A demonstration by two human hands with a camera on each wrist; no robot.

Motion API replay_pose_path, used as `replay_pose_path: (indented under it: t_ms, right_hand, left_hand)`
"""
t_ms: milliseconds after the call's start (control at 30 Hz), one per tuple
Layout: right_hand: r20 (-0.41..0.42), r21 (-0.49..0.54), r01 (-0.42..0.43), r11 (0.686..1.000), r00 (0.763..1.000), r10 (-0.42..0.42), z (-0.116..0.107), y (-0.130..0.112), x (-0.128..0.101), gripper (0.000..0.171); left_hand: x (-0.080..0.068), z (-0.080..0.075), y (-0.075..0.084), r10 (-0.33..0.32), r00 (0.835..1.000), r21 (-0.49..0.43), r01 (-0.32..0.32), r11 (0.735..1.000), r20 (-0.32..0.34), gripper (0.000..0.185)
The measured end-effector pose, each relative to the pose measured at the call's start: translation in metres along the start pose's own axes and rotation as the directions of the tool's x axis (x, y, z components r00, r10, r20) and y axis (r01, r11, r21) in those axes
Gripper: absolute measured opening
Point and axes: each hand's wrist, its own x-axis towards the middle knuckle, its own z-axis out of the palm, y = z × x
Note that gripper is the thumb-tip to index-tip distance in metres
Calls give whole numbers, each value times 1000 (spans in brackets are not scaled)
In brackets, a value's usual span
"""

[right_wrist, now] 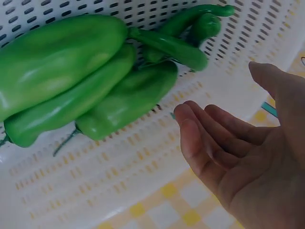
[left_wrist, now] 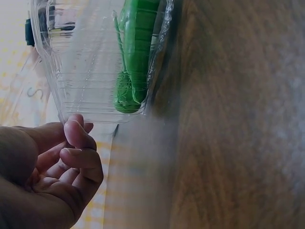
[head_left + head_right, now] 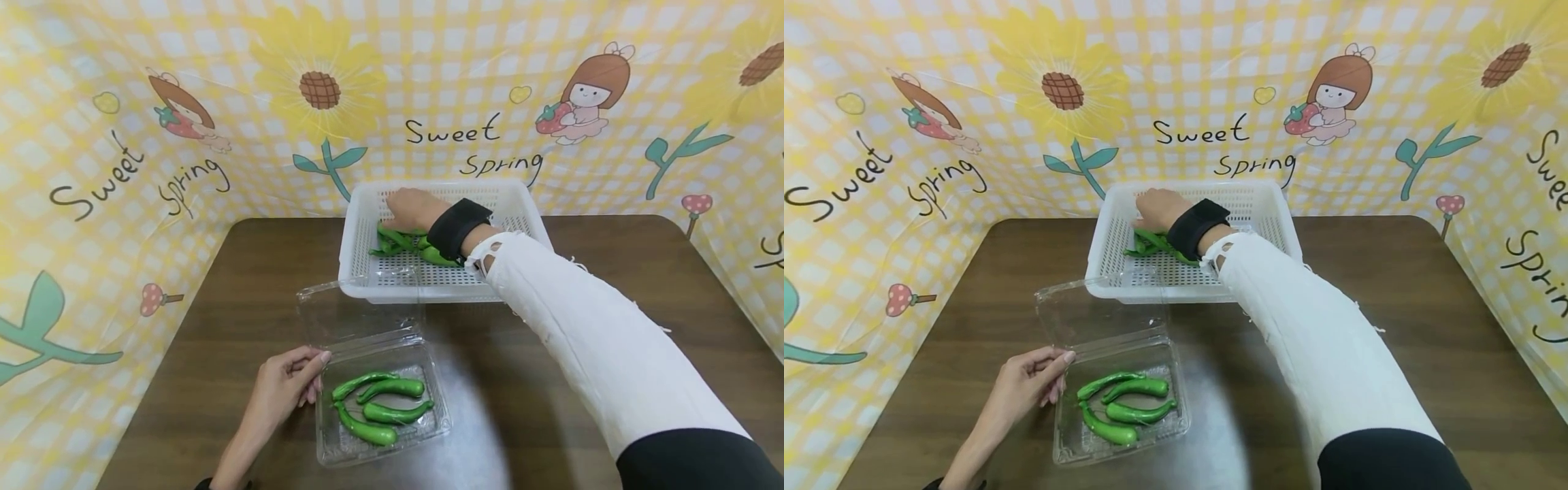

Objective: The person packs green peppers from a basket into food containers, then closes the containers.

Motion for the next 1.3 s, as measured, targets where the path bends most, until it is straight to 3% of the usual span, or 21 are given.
replay_pose_path:
  t_ms: [300, 633, 833, 1300]
  right_hand:
    - [41, 15, -17, 1000, 999, 16, 15, 5, 6, 32]
    - [162, -27, -34, 999, 986, 38, 28, -5, 15, 42]
    - [159, -76, 7, 997, 987, 5, 37, -9, 20, 43]
    - [116, -115, -11, 993, 993, 24, 47, -5, 22, 38]
  left_hand:
    - [-1, 0, 0, 2, 1000, 6, -2, 1000, 8, 24]
    - [-2, 5, -2, -12, 1000, -10, 11, 1000, -6, 22]
    - [-2, 6, -4, -7, 1000, -17, 7, 1000, -16, 21]
    - [1, 5, -4, 12, 1000, 1, -12, 1000, -24, 19]
